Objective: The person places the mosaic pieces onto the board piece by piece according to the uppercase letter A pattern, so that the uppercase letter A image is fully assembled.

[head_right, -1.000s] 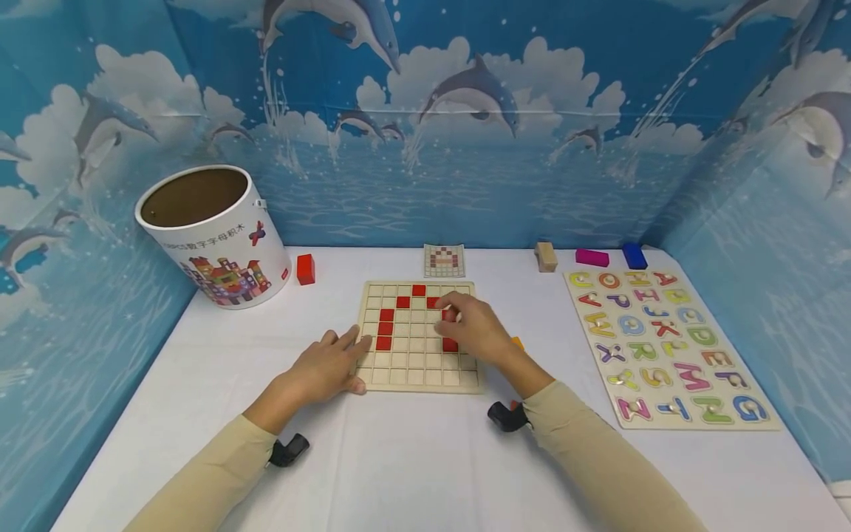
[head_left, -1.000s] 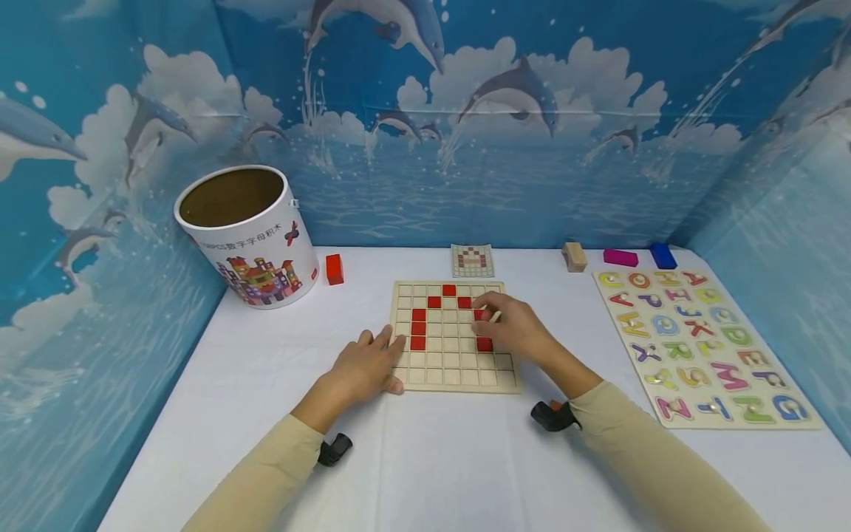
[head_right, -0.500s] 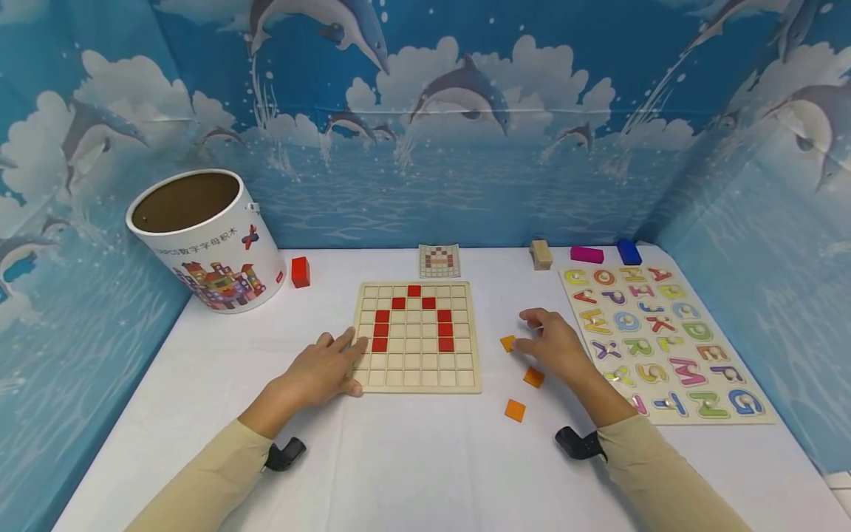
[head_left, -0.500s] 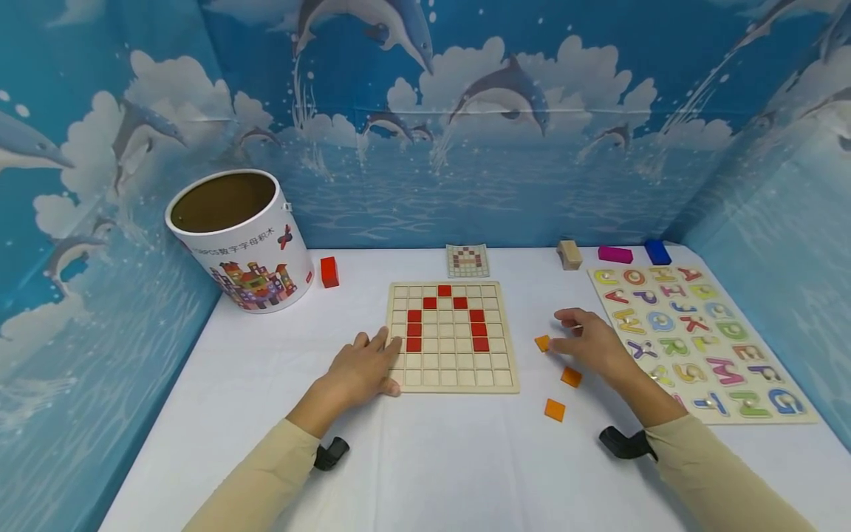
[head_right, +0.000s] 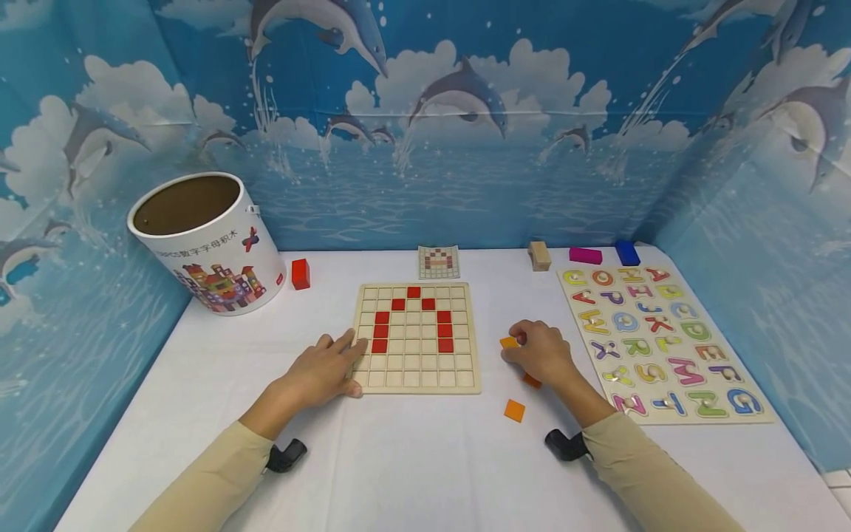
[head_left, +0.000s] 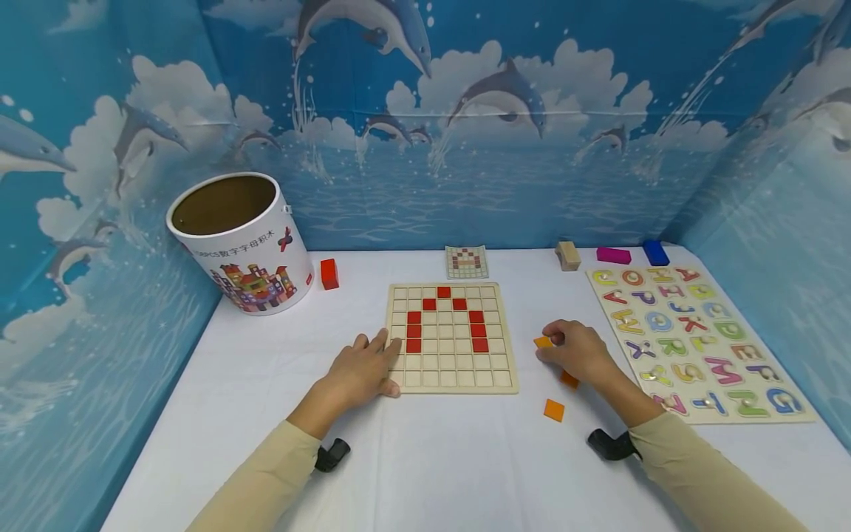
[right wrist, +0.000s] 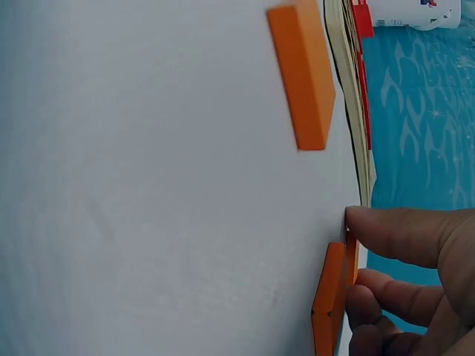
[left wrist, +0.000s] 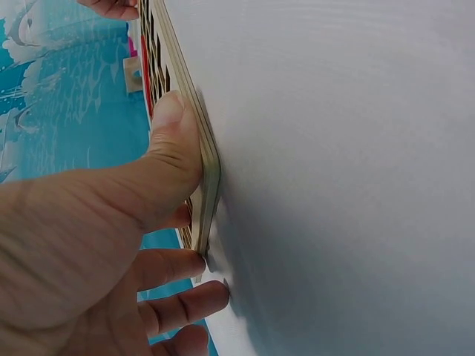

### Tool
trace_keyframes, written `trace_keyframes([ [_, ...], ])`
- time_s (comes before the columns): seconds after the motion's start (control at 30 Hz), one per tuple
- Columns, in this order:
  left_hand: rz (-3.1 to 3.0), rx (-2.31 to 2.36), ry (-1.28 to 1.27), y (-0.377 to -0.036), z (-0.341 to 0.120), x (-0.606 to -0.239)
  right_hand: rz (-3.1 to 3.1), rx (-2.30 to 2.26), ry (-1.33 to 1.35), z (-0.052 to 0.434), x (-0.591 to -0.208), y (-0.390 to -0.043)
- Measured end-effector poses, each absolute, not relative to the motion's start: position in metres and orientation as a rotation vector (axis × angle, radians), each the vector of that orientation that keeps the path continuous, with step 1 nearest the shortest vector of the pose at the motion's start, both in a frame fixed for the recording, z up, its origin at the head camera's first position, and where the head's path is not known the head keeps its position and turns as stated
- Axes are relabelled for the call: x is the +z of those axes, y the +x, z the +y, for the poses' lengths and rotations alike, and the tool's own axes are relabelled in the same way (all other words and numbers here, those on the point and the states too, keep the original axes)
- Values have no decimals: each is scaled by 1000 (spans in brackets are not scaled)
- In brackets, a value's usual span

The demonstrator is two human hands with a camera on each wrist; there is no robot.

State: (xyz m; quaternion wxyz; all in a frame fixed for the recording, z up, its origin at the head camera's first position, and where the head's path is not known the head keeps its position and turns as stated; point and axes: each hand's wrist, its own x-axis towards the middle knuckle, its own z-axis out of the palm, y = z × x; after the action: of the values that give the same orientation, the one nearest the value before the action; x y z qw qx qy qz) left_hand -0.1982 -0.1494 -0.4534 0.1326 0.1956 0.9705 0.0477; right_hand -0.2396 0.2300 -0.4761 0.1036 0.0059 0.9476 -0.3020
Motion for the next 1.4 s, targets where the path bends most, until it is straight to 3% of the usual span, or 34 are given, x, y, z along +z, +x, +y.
trace_keyframes([
  [0.8, 2817, 135, 541, -198, -150, -453, 2750, -931, -79, 229, -468, -237],
  [1.03, 2821, 154, 540, -198, -150, -451, 2664, -1128, -67, 231, -466, -244],
  [1.4, 2804, 117, 560, -200, -149, -455, 2349, -1537, -87, 168, -457, -262],
])
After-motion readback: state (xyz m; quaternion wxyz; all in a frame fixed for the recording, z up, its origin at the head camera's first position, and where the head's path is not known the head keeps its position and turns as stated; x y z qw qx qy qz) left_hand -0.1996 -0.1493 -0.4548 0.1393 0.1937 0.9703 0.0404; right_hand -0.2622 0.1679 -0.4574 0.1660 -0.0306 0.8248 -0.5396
